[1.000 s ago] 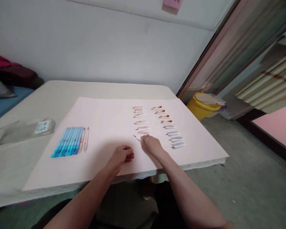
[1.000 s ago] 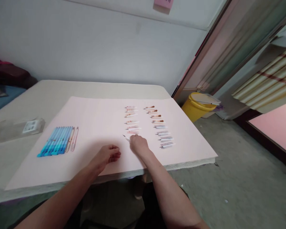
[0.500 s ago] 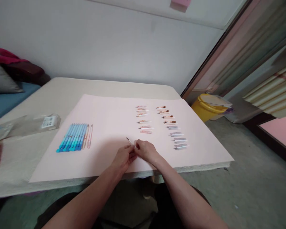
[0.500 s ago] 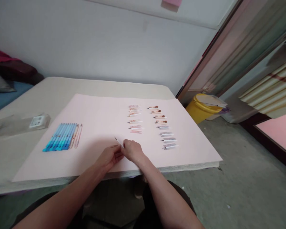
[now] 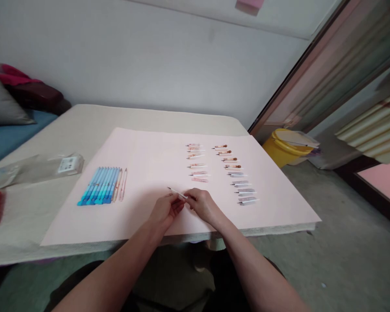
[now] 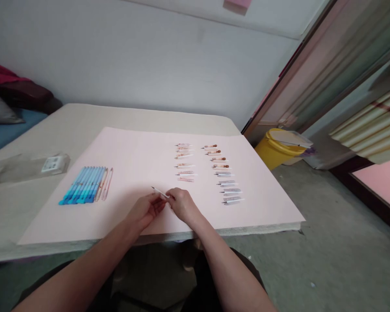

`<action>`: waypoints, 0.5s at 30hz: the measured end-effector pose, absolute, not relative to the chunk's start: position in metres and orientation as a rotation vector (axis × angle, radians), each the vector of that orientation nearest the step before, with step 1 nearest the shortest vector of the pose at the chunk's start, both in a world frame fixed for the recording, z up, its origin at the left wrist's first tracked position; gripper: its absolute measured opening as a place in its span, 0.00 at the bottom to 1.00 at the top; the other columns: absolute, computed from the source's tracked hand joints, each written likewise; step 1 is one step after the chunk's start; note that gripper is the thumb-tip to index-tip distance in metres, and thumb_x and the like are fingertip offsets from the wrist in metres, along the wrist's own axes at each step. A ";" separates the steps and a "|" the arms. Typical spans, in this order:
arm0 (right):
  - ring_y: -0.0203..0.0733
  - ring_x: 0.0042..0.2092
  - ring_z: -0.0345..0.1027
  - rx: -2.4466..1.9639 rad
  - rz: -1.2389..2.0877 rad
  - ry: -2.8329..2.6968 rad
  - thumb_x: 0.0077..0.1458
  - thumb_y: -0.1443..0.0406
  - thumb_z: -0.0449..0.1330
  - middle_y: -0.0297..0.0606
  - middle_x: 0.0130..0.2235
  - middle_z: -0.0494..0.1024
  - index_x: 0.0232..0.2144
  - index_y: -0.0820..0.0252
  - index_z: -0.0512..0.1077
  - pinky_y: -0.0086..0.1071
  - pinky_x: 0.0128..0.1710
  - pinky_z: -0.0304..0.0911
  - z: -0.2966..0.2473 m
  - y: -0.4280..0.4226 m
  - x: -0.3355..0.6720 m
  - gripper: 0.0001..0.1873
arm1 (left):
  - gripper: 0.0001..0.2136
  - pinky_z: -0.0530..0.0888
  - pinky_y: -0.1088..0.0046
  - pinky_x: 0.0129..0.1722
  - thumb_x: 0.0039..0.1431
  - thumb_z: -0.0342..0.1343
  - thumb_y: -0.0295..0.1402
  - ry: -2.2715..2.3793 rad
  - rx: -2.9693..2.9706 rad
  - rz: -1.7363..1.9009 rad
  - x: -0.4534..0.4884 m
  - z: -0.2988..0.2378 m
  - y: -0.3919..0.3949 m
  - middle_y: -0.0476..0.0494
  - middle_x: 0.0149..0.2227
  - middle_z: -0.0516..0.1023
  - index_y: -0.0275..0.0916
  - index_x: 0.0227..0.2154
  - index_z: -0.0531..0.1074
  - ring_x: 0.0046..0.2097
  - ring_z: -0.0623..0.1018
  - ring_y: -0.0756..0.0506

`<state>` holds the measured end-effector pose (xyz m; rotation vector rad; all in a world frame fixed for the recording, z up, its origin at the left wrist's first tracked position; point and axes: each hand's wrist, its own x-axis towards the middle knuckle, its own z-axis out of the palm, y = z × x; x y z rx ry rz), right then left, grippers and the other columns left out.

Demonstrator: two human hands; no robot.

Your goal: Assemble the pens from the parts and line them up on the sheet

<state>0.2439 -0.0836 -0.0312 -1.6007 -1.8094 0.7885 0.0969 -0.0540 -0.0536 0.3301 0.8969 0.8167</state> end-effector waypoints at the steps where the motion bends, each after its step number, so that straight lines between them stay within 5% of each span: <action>1: 0.33 0.26 0.64 -1.606 0.776 -1.753 0.53 0.70 0.53 0.32 0.24 0.72 0.30 0.60 0.74 0.26 0.29 0.57 -0.031 -0.083 0.245 0.09 | 0.02 0.74 0.78 0.30 0.51 0.55 0.22 0.891 0.302 0.835 0.096 -0.052 -0.052 0.40 0.28 0.76 0.30 0.26 0.72 0.29 0.77 0.50; 15: 0.33 0.25 0.64 -1.428 0.631 -1.368 0.53 0.66 0.55 0.33 0.27 0.72 0.31 0.59 0.73 0.27 0.27 0.61 -0.016 -0.099 0.246 0.07 | 0.02 0.75 0.81 0.26 0.54 0.54 0.20 0.909 -0.034 1.012 0.074 -0.038 -0.022 0.42 0.26 0.76 0.29 0.30 0.69 0.28 0.76 0.52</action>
